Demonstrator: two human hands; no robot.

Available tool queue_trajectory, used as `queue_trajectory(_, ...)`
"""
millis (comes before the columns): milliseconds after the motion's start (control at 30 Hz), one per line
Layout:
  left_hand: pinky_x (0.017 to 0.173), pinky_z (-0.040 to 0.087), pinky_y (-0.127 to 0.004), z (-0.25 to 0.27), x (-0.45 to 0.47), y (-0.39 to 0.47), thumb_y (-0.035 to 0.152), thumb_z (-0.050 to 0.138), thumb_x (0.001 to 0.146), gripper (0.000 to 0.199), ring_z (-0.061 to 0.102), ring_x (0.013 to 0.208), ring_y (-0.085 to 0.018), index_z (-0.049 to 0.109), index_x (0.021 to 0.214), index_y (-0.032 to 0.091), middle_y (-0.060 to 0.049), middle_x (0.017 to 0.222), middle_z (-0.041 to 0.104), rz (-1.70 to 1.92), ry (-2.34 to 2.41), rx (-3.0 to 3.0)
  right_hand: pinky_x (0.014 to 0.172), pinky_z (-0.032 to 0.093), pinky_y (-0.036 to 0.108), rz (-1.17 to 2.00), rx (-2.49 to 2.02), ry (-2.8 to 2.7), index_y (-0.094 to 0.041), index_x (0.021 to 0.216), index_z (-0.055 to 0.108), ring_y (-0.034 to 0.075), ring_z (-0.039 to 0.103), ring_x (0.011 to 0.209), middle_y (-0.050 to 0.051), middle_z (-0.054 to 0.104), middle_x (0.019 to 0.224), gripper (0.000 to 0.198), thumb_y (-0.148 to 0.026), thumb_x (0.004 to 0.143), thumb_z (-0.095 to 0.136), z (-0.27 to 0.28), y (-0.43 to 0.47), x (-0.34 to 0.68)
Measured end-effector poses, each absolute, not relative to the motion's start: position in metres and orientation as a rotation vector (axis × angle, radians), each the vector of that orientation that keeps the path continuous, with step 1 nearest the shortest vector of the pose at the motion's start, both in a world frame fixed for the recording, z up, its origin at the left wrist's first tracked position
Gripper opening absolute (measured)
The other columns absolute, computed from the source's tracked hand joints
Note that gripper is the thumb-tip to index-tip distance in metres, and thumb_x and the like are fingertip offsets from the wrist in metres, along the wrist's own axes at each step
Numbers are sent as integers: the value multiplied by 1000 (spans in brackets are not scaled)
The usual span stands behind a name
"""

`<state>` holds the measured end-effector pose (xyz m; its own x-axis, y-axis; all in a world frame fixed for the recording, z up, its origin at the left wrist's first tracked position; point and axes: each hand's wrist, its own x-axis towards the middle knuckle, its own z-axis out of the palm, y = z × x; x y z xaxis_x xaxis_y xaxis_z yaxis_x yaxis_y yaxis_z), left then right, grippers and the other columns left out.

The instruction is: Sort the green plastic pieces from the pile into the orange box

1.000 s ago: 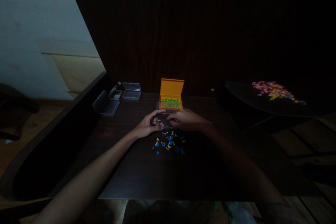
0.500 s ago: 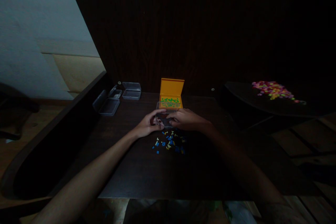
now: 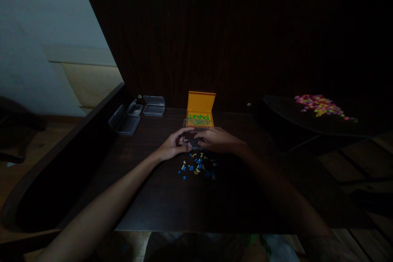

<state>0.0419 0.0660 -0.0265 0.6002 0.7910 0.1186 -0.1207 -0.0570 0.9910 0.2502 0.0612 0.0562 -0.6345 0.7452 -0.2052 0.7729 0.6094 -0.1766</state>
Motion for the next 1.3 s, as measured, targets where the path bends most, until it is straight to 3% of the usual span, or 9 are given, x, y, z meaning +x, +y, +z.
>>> queue_trajectory(233,78,48,-32,-27,40,66,20,76,71,70,60,76,-15,46,135,17,0,79,62,800,657,1450,68,38,28,-353,1284,2705,-23,108,70,20,61,80,7,70,96,34,-30,90,42,58,63,253)
queue_trajectory(500,75,45,-28,-24,42,64,20,77,70,67,58,74,-13,49,130,18,1,81,60,819,611,1419,74,40,28,-343,1321,2735,-26,121,64,22,63,91,7,68,113,37,-30,90,44,52,65,255)
queue_trajectory(900,75,46,-29,-25,42,64,21,76,71,69,58,73,-13,48,133,18,1,79,60,805,631,1433,65,36,27,-366,1281,2711,-24,111,69,19,61,77,6,70,94,35,-30,90,42,54,63,253)
queue_trajectory(1133,77,48,-30,-25,42,65,19,76,69,66,58,75,-12,51,130,19,-3,93,64,842,611,1438,74,41,28,-386,1269,2743,-28,125,62,20,62,89,6,67,115,39,-30,90,44,53,63,252)
queue_trajectory(1300,79,48,-32,-26,42,66,19,76,69,67,59,77,-13,50,131,19,-4,98,64,832,610,1438,76,42,28,-422,1274,2748,-26,132,57,21,63,92,7,67,117,43,-31,90,47,55,63,255)
